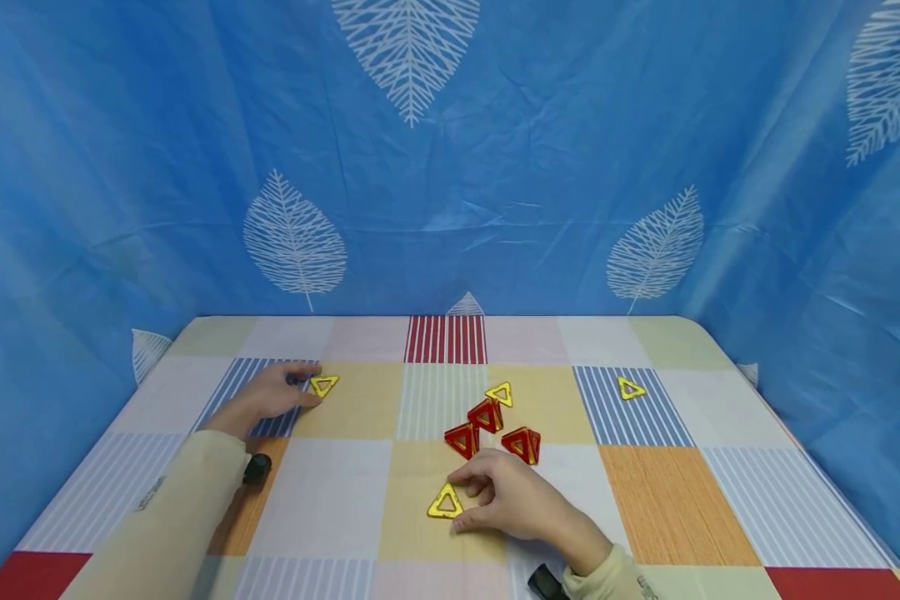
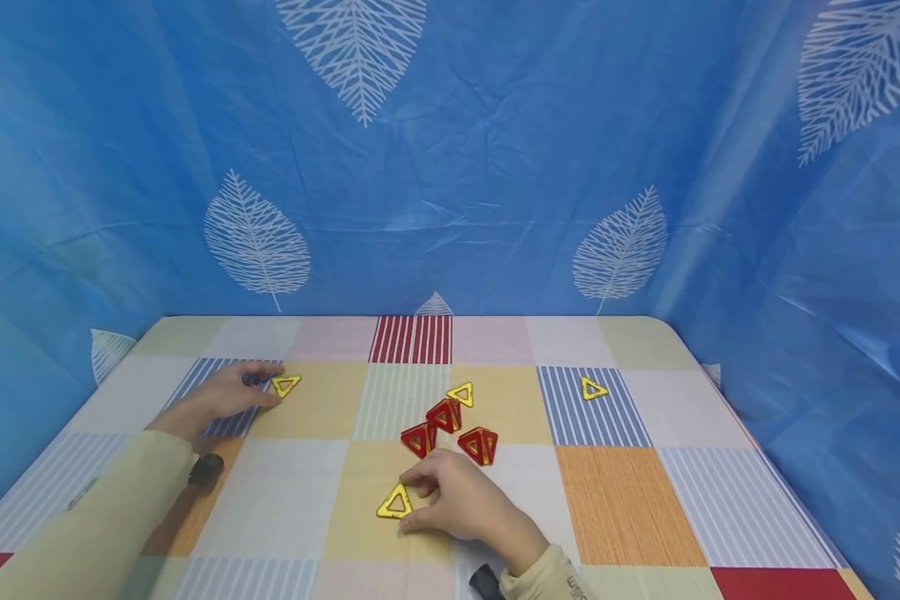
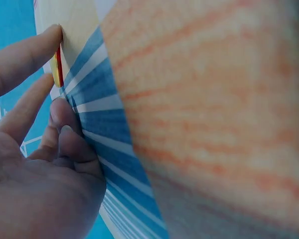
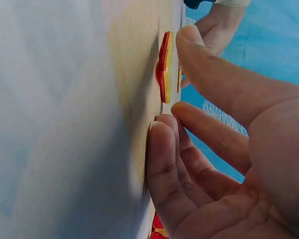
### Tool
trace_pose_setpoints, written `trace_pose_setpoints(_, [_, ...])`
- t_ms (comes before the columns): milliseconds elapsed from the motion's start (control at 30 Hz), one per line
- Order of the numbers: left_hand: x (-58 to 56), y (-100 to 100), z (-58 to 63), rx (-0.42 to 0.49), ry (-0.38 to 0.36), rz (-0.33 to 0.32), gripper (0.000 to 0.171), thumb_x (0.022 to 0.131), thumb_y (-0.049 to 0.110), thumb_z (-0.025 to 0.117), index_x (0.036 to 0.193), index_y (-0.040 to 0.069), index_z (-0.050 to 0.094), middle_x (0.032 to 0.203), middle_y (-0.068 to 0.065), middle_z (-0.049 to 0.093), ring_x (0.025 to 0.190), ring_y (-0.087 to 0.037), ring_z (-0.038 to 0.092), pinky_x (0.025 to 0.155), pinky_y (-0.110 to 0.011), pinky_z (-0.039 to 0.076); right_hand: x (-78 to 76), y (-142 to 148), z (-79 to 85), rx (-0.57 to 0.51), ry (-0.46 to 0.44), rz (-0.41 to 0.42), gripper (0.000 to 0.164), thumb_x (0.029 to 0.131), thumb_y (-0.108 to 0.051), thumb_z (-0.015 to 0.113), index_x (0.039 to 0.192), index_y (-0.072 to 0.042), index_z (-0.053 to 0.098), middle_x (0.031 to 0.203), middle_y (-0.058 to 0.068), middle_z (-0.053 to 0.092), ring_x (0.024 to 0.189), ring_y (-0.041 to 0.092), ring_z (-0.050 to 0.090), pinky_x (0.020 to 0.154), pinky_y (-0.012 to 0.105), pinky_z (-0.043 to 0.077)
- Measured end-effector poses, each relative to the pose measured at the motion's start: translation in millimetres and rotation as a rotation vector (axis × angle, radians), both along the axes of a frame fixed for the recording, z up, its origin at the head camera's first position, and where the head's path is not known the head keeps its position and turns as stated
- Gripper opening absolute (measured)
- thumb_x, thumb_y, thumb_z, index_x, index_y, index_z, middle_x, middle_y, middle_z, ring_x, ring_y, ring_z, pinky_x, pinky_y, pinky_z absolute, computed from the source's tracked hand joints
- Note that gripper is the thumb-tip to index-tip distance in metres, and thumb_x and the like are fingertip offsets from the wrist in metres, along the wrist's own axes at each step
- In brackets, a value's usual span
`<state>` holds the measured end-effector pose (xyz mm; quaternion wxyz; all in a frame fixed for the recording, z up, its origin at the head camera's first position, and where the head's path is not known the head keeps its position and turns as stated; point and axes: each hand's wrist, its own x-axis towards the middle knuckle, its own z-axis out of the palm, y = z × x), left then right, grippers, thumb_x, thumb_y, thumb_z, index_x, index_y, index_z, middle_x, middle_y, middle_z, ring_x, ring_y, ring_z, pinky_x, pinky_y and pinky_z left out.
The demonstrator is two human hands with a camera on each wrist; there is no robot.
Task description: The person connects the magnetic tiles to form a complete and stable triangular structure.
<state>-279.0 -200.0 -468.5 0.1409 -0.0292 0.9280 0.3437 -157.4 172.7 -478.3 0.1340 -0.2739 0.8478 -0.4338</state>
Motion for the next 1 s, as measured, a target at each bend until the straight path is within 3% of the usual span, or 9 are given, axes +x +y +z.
trace_pose_setpoints(200, [2.0, -2.3, 1.1, -0.017, 0.025, -0.019, 0.056, 0.089, 0.022, 0.076, 0.139, 0.004, 0.059, 0.141, -0.027, 0.047, 0.125, -0.046, 0.042, 0.103, -0.064, 0.033, 0.0, -0.7, 0.8, 0.009, 0.053, 0.019, 0.043, 0.078, -0.021, 0.089, 0.112, 0.000, 0.074, 0.092, -0.003, 0.061, 0.081, 0.007, 0.058, 0.070, 0.023, 0.053])
trace_pose_setpoints(467, [3.6, -2.4, -1.4, 0.013, 0.112, -0.021, 0.043, 0.089, 0.015, 0.078, 0.124, -0.003, 0.061, 0.118, -0.021, 0.059, 0.101, -0.035, 0.054, 0.086, -0.048, 0.048, 0.7, -2.2, -1.4, 0.045, 0.061, 0.007, 0.039, 0.078, -0.016, 0.089, 0.112, -0.002, 0.074, 0.090, -0.005, 0.059, 0.077, 0.004, 0.055, 0.068, 0.021, 0.051])
trace_pose_setpoints(800, [1.0, -4.3, 1.8, 0.092, 0.178, 0.044, 0.038, 0.093, 0.021, 0.075, 0.124, 0.001, 0.068, 0.101, -0.009, 0.065, 0.091, -0.025, 0.057, 0.074, -0.034, 0.050, 0.0, -2.2, -2.2, 0.039, 0.050, 0.007, 0.039, 0.079, -0.016, 0.088, 0.112, -0.002, 0.074, 0.091, -0.005, 0.058, 0.077, 0.004, 0.055, 0.068, 0.022, 0.051])
trace_pose_setpoints(1000, [1.1, 2.7, 5.3, 0.089, 0.170, 0.026, 0.038, 0.090, 0.026, 0.078, 0.119, 0.003, 0.071, 0.099, -0.009, 0.065, 0.090, -0.026, 0.056, 0.072, -0.031, 0.050, 0.0, -2.4, -2.1, 0.039, 0.058, 0.006, 0.038, 0.079, -0.016, 0.088, 0.112, -0.002, 0.075, 0.090, -0.005, 0.058, 0.077, 0.004, 0.055, 0.068, 0.022, 0.051])
